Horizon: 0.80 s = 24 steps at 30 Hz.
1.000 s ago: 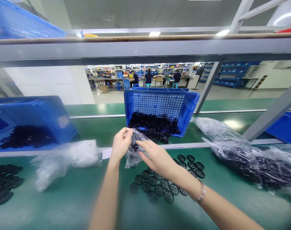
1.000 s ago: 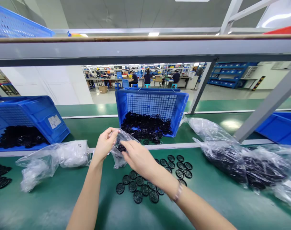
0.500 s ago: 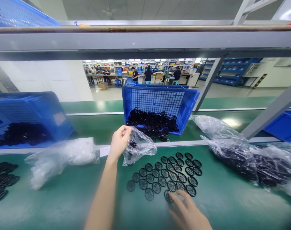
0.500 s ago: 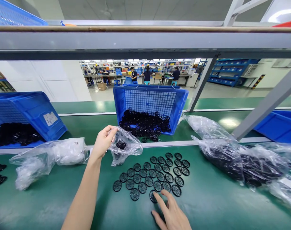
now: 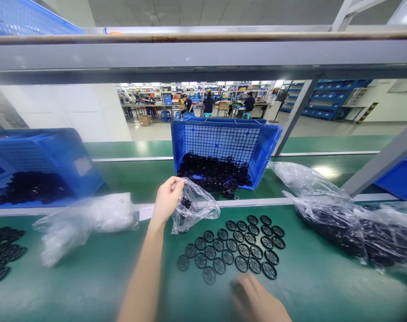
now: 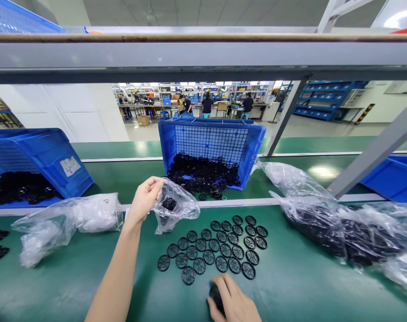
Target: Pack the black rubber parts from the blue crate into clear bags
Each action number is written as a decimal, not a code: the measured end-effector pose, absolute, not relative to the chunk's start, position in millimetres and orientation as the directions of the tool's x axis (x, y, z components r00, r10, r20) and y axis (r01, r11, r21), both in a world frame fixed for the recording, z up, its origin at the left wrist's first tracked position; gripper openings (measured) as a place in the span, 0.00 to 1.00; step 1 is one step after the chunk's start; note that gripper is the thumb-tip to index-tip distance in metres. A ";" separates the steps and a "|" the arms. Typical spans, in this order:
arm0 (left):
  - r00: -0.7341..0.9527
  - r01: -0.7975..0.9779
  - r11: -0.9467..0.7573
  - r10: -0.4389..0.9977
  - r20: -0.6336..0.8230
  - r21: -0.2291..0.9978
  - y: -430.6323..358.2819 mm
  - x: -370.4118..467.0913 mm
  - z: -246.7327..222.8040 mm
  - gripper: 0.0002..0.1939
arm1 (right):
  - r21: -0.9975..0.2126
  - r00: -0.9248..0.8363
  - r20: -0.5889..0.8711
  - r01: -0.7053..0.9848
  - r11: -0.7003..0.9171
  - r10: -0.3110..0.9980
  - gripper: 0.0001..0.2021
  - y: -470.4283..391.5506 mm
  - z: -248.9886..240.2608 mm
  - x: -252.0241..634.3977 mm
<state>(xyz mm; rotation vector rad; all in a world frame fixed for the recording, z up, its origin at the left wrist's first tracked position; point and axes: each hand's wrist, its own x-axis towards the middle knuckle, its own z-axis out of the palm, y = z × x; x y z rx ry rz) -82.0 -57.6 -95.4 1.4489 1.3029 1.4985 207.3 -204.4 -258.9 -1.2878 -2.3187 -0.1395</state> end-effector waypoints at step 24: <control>-0.178 0.202 -0.272 0.934 0.308 0.941 -55.7 -85.6 -93.7 0.14 | -0.045 -0.599 0.291 0.770 0.636 0.746 0.14 -183.8 -280.0 144.2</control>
